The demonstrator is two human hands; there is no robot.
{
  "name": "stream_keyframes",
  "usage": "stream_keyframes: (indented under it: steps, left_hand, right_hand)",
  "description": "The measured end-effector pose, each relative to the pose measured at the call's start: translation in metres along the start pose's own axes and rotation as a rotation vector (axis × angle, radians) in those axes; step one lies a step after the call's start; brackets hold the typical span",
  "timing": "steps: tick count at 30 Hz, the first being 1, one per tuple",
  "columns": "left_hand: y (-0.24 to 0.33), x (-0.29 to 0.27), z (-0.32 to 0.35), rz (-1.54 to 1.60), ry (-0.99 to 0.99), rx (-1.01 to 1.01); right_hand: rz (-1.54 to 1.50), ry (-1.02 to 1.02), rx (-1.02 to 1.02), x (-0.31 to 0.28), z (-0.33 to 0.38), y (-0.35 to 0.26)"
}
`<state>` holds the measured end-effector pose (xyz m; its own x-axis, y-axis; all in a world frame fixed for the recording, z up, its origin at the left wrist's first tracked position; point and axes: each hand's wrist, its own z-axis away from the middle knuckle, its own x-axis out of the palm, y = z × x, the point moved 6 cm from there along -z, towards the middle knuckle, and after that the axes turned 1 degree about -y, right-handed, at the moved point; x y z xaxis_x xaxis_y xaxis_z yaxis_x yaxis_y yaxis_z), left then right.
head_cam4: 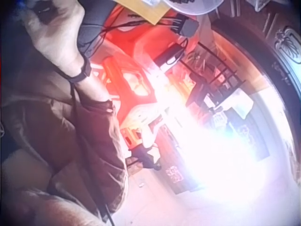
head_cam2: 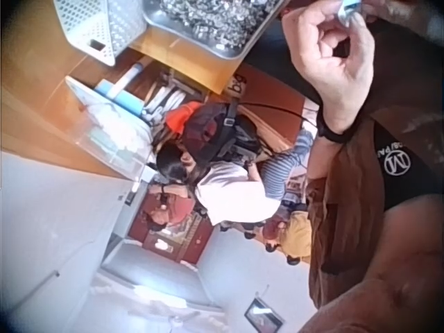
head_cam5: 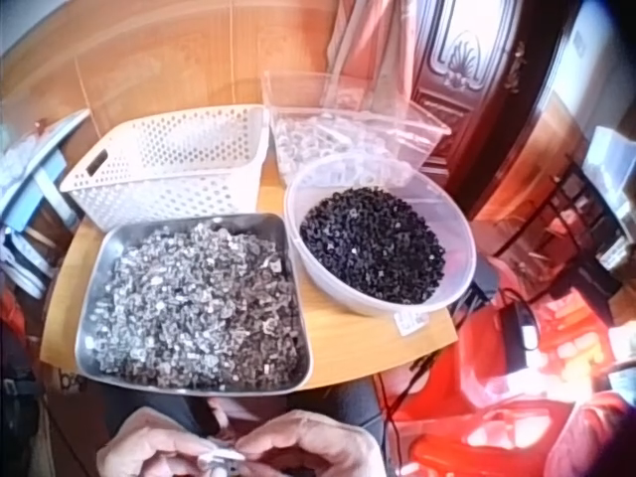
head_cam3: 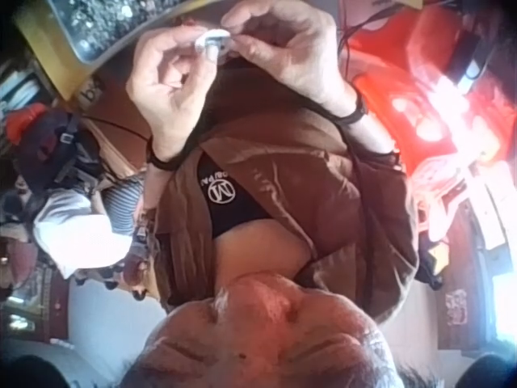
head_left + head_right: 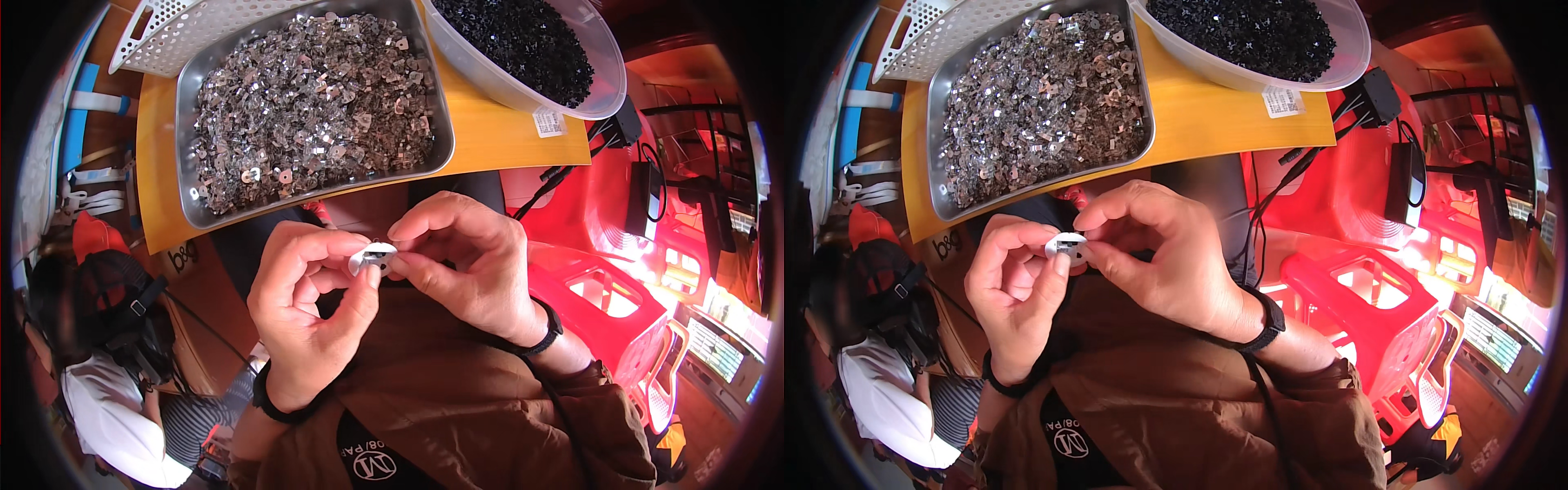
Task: Assembling small components by placing tiny metal pieces and black beads into a white circular base.
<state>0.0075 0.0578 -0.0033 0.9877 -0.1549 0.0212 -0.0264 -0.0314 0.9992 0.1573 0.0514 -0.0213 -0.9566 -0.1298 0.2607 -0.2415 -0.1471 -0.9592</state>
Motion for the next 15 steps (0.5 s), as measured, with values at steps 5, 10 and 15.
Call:
stream_keyframes:
  steps: [5,10,15]
  left_hand:
    - [0.003,0.002,0.002,-0.097,-0.038,0.025]
    - [0.008,0.002,0.006,-0.229,-0.007,0.106]
    - [0.007,0.003,0.002,-0.365,0.03,0.21]
  right_hand:
    - [0.236,0.029,-0.128,0.005,0.004,-0.015]
    - [0.324,0.02,-0.181,0.01,0.007,-0.018]
    - [0.403,0.017,-0.293,0.007,0.002,-0.016]
